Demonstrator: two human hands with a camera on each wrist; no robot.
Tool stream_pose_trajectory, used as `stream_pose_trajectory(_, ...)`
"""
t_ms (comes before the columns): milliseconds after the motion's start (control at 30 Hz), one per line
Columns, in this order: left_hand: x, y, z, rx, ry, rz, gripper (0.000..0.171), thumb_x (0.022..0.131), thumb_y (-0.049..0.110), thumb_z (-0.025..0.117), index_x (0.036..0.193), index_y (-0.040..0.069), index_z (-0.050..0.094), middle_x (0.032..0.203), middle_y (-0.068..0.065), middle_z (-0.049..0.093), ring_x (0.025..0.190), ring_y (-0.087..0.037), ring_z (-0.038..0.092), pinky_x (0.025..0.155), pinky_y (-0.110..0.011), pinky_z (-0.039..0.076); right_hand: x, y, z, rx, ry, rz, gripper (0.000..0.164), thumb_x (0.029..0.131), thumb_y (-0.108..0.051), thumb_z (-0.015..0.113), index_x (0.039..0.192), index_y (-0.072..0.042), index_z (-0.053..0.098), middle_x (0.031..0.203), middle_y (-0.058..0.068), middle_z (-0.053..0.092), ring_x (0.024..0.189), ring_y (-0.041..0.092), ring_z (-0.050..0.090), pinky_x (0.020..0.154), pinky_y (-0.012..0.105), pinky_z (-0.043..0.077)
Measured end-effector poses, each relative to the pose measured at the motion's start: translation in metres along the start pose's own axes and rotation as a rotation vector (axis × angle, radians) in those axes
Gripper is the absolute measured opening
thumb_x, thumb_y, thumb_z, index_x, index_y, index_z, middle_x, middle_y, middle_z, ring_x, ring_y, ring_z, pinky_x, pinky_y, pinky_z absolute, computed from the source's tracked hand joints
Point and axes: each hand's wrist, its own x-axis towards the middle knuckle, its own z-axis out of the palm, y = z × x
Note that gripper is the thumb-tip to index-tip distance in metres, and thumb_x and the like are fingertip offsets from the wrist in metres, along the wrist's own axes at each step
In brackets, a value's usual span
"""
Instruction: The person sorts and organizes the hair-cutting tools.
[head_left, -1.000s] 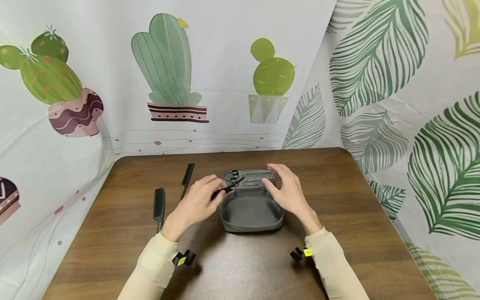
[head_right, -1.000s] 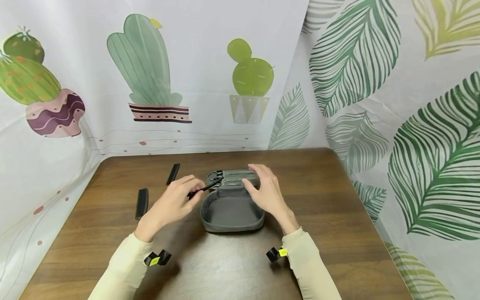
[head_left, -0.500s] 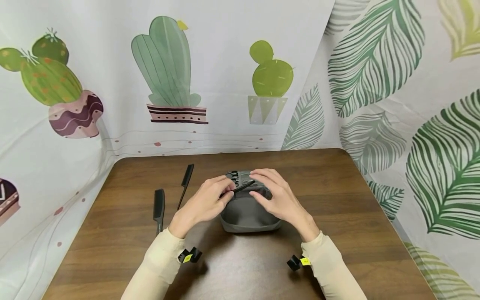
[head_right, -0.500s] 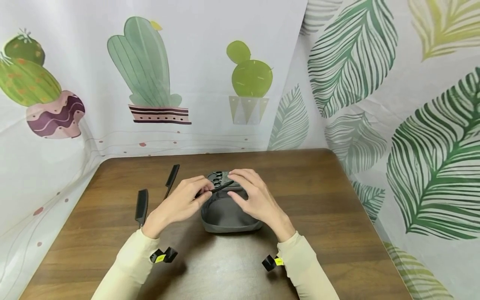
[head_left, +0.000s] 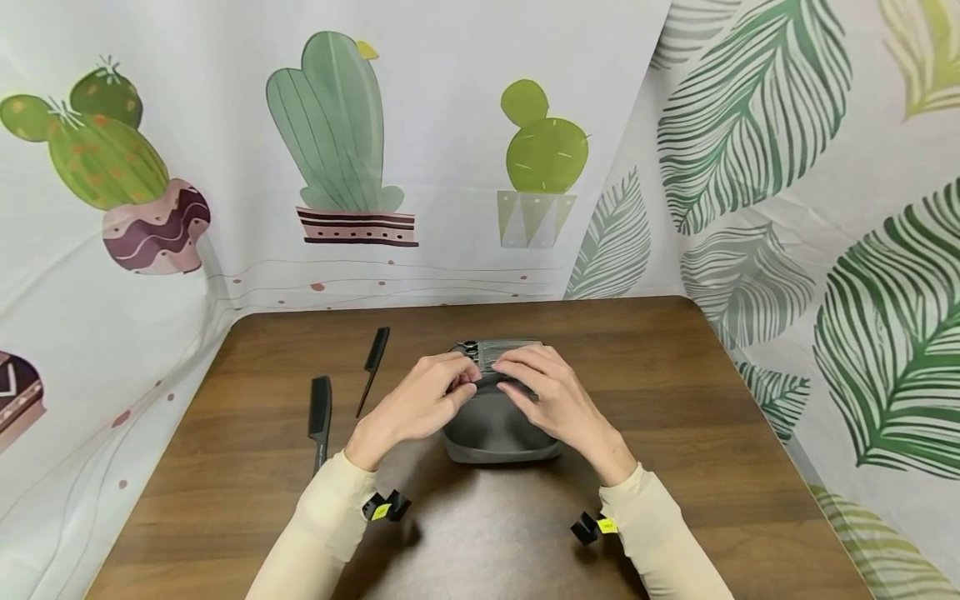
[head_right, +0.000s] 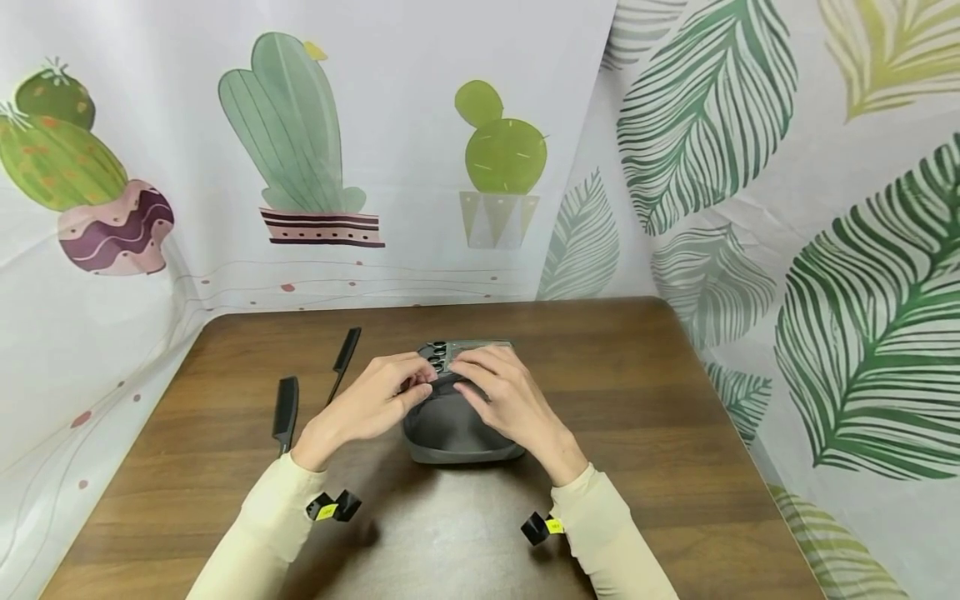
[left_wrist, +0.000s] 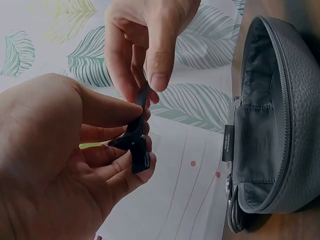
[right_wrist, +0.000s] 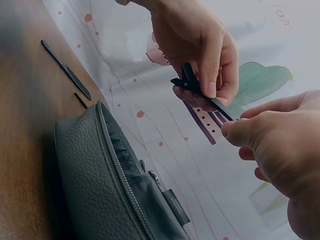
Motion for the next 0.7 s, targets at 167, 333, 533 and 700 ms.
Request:
stream_pose_trajectory(167,0.0024,0.0012,0.0014,-0.008,-0.005,-0.003,0.012,0.095,0.004,0.060,0.097,0.005,0.072,0.080,0.004,0.056,0.069,-0.008,0.052,0.060,-0.024,0.047,-0.0003,-0.0008,-0.0011,0.004,-0.003,-0.003,0.028,0.078,0.002,0.085,0.105,0.001,0.079,0.106,0.011,0.075,0.102,0.022,0.066,0.086,0.040,0.052)
stream_pose_trajectory(333,0.0050,0.0014,0.0032,-0.011,-0.010,-0.002,0.012,0.094,0.004,0.060,0.095,0.008,0.071,0.079,0.004,0.056,0.067,-0.008,0.051,0.060,-0.024,0.046,-0.0007,0.0002,-0.0023,0.003,-0.002,-0.014,0.023,0.078,0.004,0.085,0.100,0.002,0.080,0.102,0.010,0.076,0.100,0.023,0.067,0.085,0.040,0.053)
stream_pose_trajectory(533,0.0062,0.0021,0.0037,-0.008,-0.001,-0.009,0.011,0.092,0.004,0.060,0.094,0.009,0.071,0.078,0.005,0.055,0.066,-0.007,0.051,0.059,-0.024,0.046,-0.0016,0.0020,-0.0036,0.018,-0.007,-0.035,0.023,0.077,0.008,0.084,0.100,0.003,0.081,0.101,0.011,0.076,0.100,0.024,0.067,0.086,0.039,0.055)
stream_pose_trajectory(700,0.0062,0.0025,0.0045,0.001,0.002,-0.009,0.012,0.092,0.005,0.060,0.095,0.010,0.071,0.079,0.005,0.056,0.068,-0.007,0.051,0.060,-0.024,0.047,-0.0016,0.0027,-0.0051,0.033,-0.006,-0.045,0.024,0.076,0.011,0.083,0.099,0.005,0.081,0.100,0.012,0.077,0.099,0.025,0.068,0.086,0.037,0.057)
